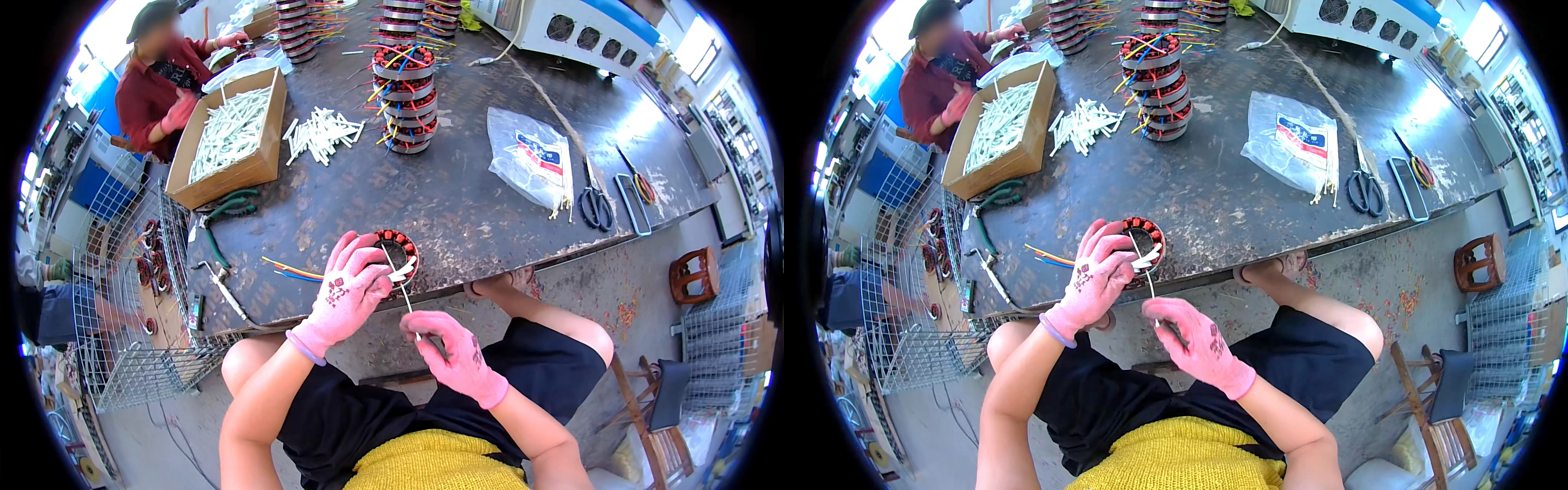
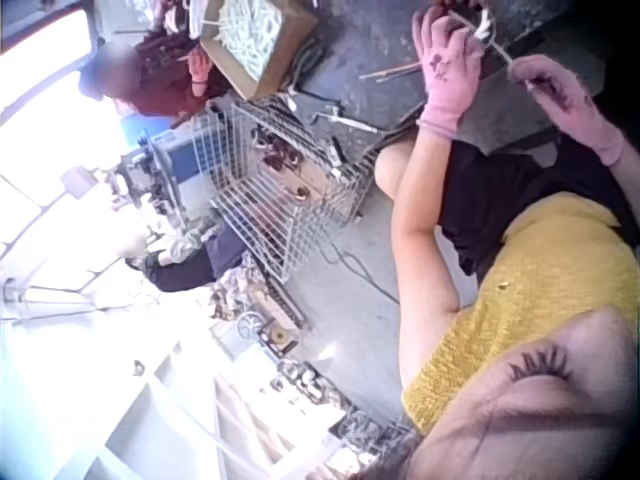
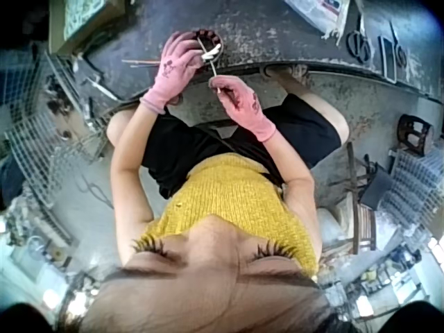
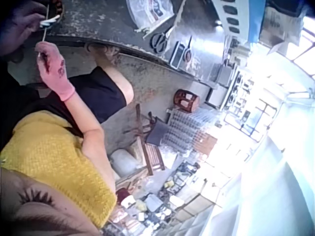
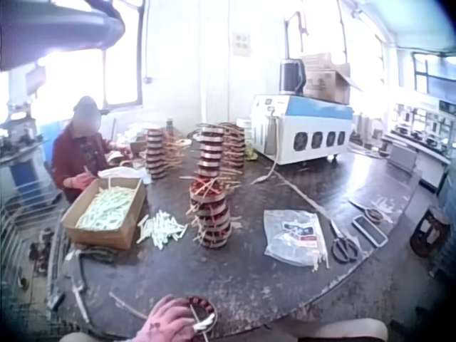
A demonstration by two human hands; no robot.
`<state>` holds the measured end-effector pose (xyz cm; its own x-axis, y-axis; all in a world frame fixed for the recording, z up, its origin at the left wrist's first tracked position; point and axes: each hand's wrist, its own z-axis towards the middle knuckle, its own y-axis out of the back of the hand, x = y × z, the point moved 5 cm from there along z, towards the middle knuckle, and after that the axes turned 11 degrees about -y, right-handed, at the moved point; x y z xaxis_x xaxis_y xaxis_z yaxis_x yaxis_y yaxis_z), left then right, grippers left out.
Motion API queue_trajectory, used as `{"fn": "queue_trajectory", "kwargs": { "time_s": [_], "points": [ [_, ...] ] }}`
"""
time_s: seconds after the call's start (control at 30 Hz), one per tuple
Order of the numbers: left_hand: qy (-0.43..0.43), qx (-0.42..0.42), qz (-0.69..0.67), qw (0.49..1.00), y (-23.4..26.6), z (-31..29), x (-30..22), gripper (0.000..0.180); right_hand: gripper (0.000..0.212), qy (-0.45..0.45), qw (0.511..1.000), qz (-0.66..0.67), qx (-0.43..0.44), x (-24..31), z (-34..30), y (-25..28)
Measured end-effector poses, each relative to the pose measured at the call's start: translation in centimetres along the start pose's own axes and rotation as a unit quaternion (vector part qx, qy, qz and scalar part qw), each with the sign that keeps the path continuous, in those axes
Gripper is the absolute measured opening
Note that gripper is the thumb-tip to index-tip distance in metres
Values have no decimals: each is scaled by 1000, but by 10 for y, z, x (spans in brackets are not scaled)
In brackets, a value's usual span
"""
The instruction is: The person inserts colored wires into the slots of a motor stator, fits white insulation sleeves onto the wire ends, and uses scissors to trim a wire.
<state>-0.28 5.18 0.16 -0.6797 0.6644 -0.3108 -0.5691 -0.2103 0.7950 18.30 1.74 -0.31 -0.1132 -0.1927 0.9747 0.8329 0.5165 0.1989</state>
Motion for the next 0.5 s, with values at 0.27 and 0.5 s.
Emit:
{"fn": "queue_trajectory", "kwargs": {
  "time_s": [0.27, 0.5],
  "points": [
    [37, 1, -47, 998, -2, -2, 3, 37, 31, -59, 982, 178, 3, -26, 20, -1],
    [44, -6, -115, 992, -2, -4, 6, 39, 13, 19, 994, -77, -78, -16, 37, 6]
  ]
}}
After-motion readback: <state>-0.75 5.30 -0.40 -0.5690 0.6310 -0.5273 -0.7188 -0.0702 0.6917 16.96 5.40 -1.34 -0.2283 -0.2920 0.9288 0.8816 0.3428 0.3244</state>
